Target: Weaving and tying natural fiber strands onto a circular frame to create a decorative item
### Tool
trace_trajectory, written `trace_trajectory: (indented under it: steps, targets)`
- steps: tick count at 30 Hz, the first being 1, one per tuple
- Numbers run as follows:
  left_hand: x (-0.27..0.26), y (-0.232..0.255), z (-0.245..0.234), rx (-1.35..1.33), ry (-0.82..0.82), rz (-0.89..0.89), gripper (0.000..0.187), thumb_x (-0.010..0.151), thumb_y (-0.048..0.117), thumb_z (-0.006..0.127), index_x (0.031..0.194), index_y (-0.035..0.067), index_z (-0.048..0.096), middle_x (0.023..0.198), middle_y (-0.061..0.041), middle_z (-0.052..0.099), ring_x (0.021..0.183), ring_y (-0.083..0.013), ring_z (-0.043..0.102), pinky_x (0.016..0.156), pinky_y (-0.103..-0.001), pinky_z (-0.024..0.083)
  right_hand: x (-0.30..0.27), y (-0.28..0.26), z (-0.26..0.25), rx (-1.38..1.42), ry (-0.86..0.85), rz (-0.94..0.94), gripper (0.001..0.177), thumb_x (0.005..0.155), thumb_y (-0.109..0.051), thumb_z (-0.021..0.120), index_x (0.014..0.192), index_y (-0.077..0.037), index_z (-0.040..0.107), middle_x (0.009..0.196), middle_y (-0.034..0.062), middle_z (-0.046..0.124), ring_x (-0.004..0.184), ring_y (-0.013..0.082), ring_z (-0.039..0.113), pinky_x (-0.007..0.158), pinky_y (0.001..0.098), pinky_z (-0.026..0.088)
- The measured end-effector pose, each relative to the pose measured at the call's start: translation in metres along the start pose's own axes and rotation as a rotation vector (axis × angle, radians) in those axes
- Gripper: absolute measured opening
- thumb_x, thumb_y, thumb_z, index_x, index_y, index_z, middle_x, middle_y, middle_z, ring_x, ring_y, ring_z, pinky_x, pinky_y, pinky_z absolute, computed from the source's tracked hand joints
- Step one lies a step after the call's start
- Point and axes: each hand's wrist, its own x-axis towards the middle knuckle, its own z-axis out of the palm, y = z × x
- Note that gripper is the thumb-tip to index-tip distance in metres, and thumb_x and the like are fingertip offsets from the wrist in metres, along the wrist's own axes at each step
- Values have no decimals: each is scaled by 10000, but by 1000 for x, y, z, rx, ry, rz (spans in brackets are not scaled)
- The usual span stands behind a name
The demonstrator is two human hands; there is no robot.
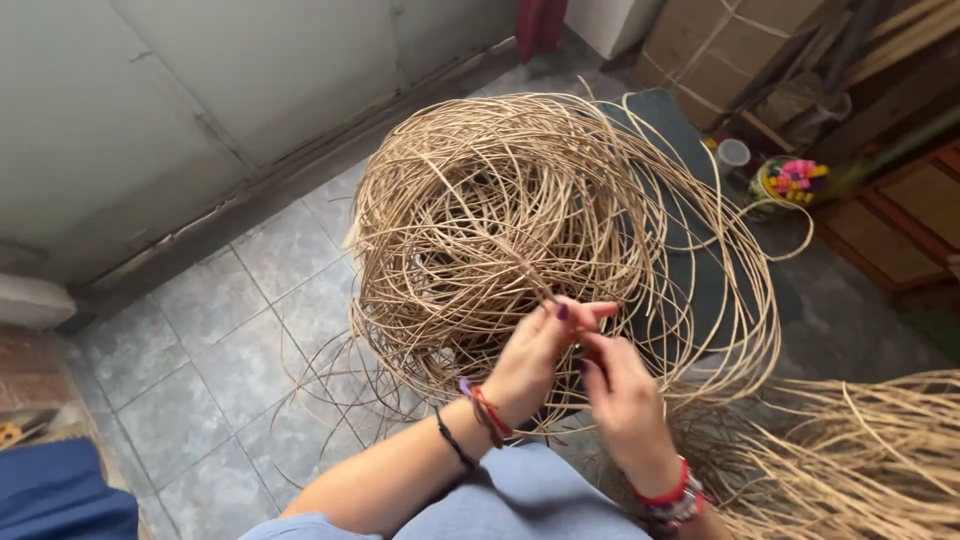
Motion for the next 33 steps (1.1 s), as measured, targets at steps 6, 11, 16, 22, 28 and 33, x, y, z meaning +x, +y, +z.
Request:
trace_trajectory:
  steps: [6, 11, 16, 22, 28, 33]
  targets:
    - [10, 20, -16, -280, 397, -52, 455, 1026, 338, 498, 1337, 29, 617, 1239, -173, 725, 1069, -320, 715, 947, -453, 581, -12, 23, -12, 18, 128, 55, 186, 1008, -22, 515, 969, -42, 695, 785, 22, 642, 496, 55, 413, 392, 196, 346]
    - [24, 69, -32, -339, 606, -3, 376, 1115, 247, 306, 973, 69, 606, 831, -141, 705, 894, -341, 725, 988, -526, 548, -31, 38, -21, 5, 18, 262, 195, 1028, -114, 495, 1023, -56, 681, 733, 11, 610, 485, 72, 427, 410, 218, 348]
    - [2, 45, 0, 94, 39, 5, 438, 1035, 401, 512, 947, 56, 767, 1098, -202, 762, 1169, -277, 706, 1067, -426, 551, -19, -14, -3, 0, 47, 116, 329, 992, -175, 487, 1259, -79, 653, 1213, 104, 736, 1075, 241, 723, 952, 376, 548]
    - [14, 60, -24, -247, 356, 101, 405, 1094, 227, 379, 908, 39, 686, 912, -176, 751, 1039, -356, 738, 1032, -397, 568, -31, 10, -25, -185, -3, 226, 198, 1020, -69, 496, 1030, -113, 689, 780, -4, 655, 564, 72, 550, 482, 207, 445]
    - [-4, 61, 12, 408, -171, 202, 472, 1111, 351, 346, 1055, 84, 731, 1091, -97, 740, 1144, -265, 695, 1148, -448, 500, -31, -10, -13, 70, -60, 170, 373, 989, -192, 485, 1297, -51, 640, 1259, 123, 729, 1107, 224, 727, 983, 348, 567]
    - [6, 67, -15, -178, 78, 214, 373, 1126, 285, 351, 1029, 55, 628, 968, -169, 763, 1082, -327, 726, 1102, -501, 524, -44, 11, -30, -300, -408, 212, 167, 962, -211, 482, 865, -196, 617, 845, -28, 688, 756, 162, 663, 759, 325, 494]
